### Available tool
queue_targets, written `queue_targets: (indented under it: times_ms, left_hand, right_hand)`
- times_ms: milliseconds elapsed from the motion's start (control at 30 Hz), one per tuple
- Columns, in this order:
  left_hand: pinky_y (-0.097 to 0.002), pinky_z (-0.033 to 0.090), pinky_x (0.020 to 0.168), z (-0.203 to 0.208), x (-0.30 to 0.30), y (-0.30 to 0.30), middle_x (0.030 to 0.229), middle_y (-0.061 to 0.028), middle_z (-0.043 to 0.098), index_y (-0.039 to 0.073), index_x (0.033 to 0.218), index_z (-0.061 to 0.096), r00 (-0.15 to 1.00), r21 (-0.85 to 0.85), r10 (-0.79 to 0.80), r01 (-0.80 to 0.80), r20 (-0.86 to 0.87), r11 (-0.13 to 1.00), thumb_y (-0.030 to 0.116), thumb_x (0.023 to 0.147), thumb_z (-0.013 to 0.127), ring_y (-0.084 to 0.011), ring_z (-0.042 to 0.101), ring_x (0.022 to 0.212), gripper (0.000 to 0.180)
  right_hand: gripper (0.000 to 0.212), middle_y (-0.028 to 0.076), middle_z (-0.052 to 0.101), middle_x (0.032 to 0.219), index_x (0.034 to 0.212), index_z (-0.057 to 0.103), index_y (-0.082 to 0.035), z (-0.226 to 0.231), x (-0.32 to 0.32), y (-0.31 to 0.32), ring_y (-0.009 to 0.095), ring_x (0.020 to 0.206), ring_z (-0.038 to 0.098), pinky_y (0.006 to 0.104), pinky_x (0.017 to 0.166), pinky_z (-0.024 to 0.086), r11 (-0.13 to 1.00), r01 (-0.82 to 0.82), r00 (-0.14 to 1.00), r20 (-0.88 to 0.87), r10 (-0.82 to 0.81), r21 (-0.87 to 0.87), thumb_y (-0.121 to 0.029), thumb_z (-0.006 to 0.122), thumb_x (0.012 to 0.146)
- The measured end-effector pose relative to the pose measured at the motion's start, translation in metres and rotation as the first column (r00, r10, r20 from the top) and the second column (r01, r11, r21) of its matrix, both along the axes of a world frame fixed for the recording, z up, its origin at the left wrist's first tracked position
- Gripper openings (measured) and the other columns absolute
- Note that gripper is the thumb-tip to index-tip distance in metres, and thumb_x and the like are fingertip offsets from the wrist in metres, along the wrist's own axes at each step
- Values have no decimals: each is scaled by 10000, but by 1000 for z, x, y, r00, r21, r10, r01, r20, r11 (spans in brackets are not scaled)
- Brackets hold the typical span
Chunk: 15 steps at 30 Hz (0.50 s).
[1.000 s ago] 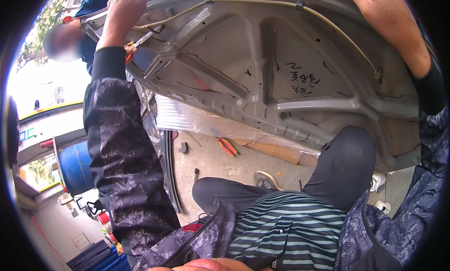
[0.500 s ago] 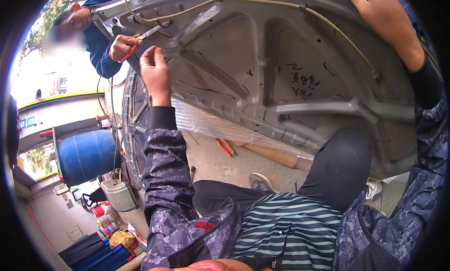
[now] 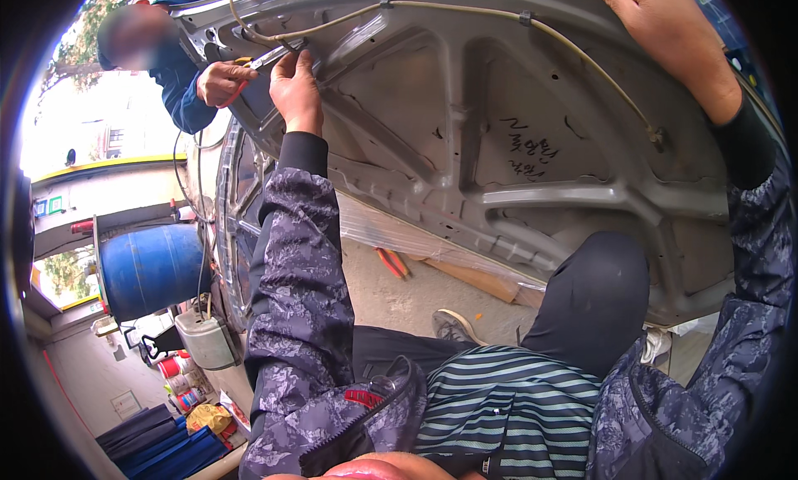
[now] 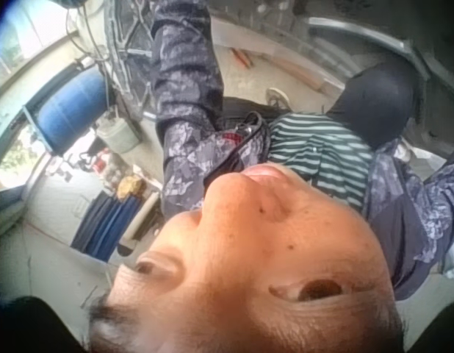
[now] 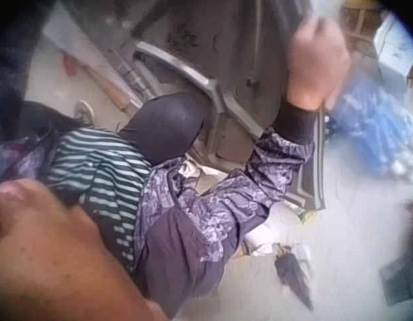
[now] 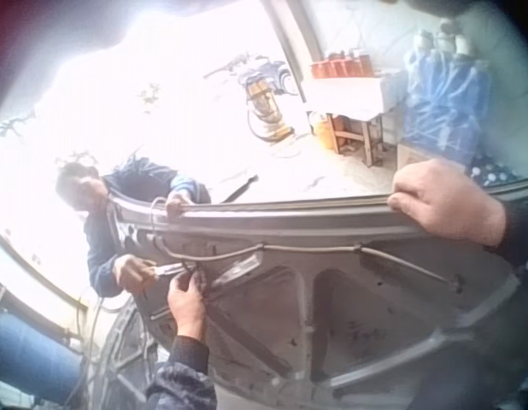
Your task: The person removes a protective film from a large gray car part, then positions and presses a rubber seal along its perimeter. A coworker assists by holding the part and using shears to trim the seal. The part is placed on bubble wrap on the floor.
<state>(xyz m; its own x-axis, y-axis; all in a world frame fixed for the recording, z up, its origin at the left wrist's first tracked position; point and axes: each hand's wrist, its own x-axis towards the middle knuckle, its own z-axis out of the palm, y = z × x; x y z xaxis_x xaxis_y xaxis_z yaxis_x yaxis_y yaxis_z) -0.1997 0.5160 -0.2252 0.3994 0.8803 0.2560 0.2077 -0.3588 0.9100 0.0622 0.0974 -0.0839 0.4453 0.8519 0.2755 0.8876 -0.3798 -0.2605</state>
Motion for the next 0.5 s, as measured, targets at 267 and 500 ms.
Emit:
queue_targets:
  times_ms: [267, 500]
  left_hand:
    - [-262, 533, 735, -1, 1, 12, 945, -75, 753, -19, 1113, 670, 1000, 36, -6, 6, 13, 999, 144, 984, 758, -122, 680, 801, 226]
    - [-270, 569, 773, -2, 0, 15, 967, -93, 760, -34, 1113, 672, 998, 6, -26, 26, 59, 1000, 146, 971, 776, -149, 725, 853, 251]
  right_hand:
    - [276, 192, 506, 809, 944, 550, 35, 0, -2, -2, 349, 728, 498, 419, 689, 414, 999, -7, 998, -55, 8, 33, -214, 597, 1051]
    - [273, 184, 519, 822, 936, 554, 32, 0, -4, -5, 361, 751, 512, 418, 704, 422, 1000, 1, 1000, -14, -1, 19, -213, 598, 1049]
